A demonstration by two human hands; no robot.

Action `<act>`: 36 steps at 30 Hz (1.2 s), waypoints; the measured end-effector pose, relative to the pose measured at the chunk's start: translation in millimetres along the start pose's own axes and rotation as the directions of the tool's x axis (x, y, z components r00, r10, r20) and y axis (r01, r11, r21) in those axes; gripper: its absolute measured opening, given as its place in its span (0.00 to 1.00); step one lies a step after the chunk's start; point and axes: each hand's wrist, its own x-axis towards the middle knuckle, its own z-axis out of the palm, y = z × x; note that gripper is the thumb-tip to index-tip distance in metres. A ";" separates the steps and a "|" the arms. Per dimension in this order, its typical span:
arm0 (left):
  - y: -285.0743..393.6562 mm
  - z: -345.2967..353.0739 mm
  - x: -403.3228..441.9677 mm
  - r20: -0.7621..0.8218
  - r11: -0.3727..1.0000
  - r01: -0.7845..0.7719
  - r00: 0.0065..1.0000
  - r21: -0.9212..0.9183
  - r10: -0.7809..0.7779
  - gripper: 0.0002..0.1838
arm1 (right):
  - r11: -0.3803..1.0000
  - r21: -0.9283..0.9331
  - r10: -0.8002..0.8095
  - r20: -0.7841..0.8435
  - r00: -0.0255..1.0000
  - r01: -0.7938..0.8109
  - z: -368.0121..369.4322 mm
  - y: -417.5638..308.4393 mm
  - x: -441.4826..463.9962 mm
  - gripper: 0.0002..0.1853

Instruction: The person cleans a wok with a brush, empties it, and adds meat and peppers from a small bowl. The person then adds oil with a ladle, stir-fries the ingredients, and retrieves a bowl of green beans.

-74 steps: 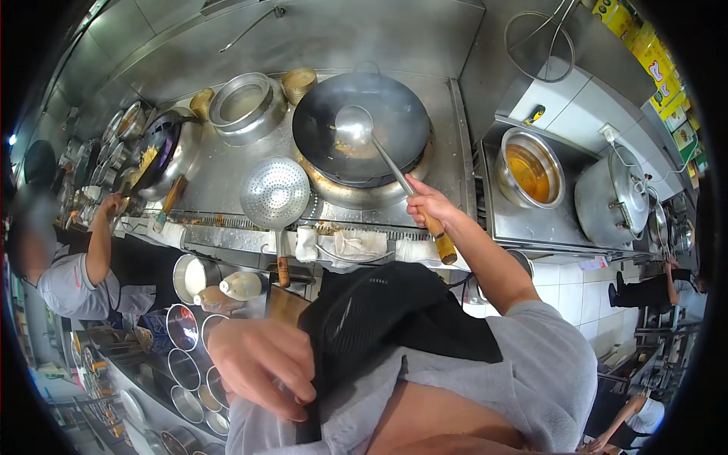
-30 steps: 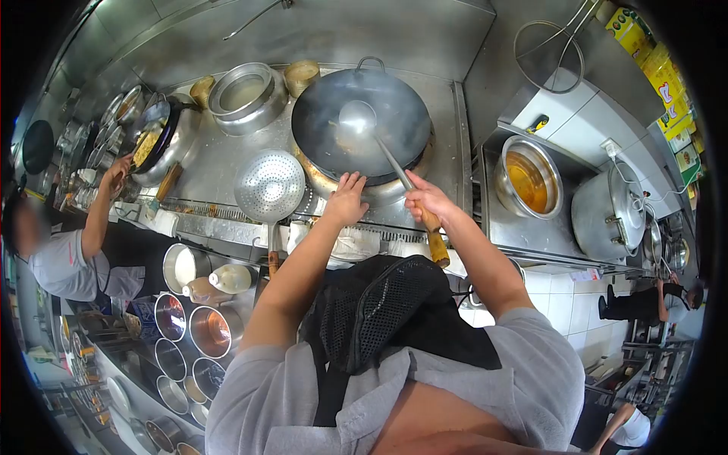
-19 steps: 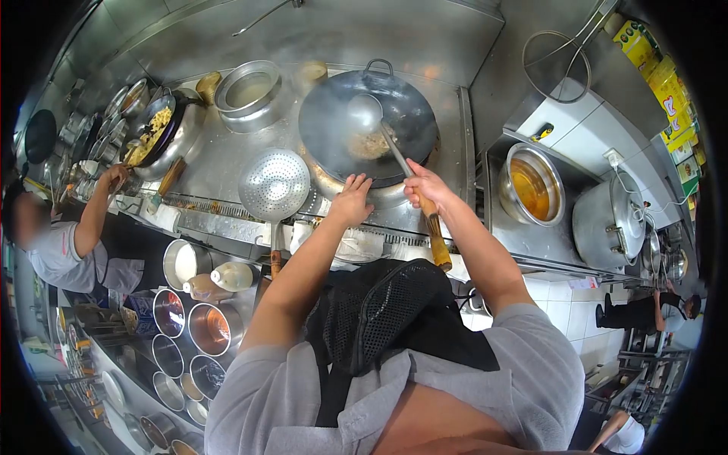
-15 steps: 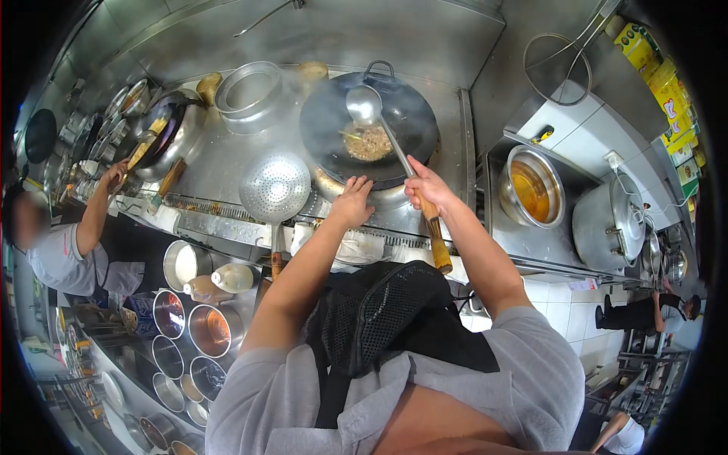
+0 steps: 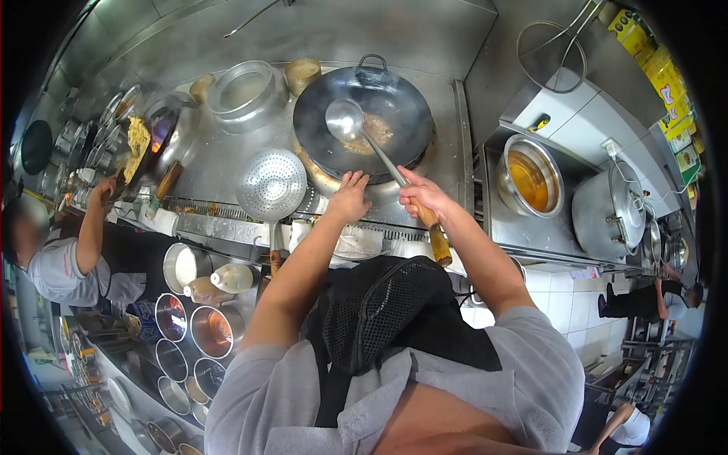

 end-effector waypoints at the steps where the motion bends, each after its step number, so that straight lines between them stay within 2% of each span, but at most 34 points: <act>1: 0.2 0.1 -0.4 -0.012 1.000 -0.006 1.000 0.001 0.006 0.41 | 1.000 0.015 0.016 -0.012 1.000 -0.016 -2.2 3.5 4.3 0.43; 6: -3.5 0.7 -3.6 -0.024 1.000 -0.018 1.000 -0.012 0.018 0.41 | 1.000 0.024 -0.005 -0.023 1.000 0.006 -5.4 6.3 -26.9 0.44; 8: -3.0 1.8 -0.8 -0.035 1.000 -0.022 0.999 -0.022 0.021 0.40 | 0.996 0.084 -0.013 0.037 0.999 0.010 -14.6 7.0 -39.2 0.43; 11: -2.4 4.0 0.0 0.001 1.000 -0.002 1.000 0.016 0.002 0.40 | 0.989 0.131 0.057 0.054 0.997 -0.063 -14.0 13.2 -33.6 0.42; 13: -4.6 3.5 -0.6 -0.012 1.000 -0.011 1.000 0.017 0.012 0.40 | 0.979 0.196 0.047 0.041 0.998 -0.054 -8.4 15.8 -29.0 0.41; 15: -7.4 0.4 1.0 -0.034 0.999 -0.043 0.999 -0.010 0.042 0.40 | 1.000 -0.005 -0.030 -0.078 0.996 0.030 0.5 13.6 -32.1 0.42; 19: -7.5 0.3 -3.2 -0.050 0.997 -0.058 0.997 -0.059 0.055 0.39 | 0.994 0.053 -0.094 -0.091 0.991 0.099 -8.3 12.8 -46.1 0.43; 21: -4.7 -0.5 -4.0 -0.049 0.997 -0.049 0.998 -0.061 0.046 0.39 | 0.997 0.055 -0.039 -0.118 0.992 0.046 -16.2 18.5 -39.7 0.43; 25: -8.0 -1.1 -4.1 -0.037 0.996 -0.060 0.998 -0.060 0.058 0.39 | 0.998 0.051 -0.036 -0.081 0.996 0.041 -33.6 6.9 -25.1 0.44; 30: -7.7 -3.3 -1.7 -0.006 0.998 -0.045 0.999 -0.048 0.045 0.40 | 0.994 -0.054 -0.099 -0.204 0.974 0.090 -22.4 23.7 -18.1 0.45; 33: -7.1 -2.7 -4.0 0.017 0.999 -0.025 1.000 -0.023 0.025 0.40 | 0.998 0.019 -0.053 -0.141 0.989 0.056 -35.8 9.7 -11.8 0.46; 34: -8.4 -3.8 -3.1 0.016 0.999 -0.027 1.000 -0.021 0.027 0.40 | 0.997 -0.047 -0.065 -0.151 0.986 0.059 -33.2 4.0 -12.2 0.46; 36: -9.7 -3.3 -4.1 0.011 0.999 -0.027 1.000 -0.023 0.027 0.40 | 0.995 -0.045 -0.090 -0.152 0.984 0.084 -21.1 1.7 -10.7 0.46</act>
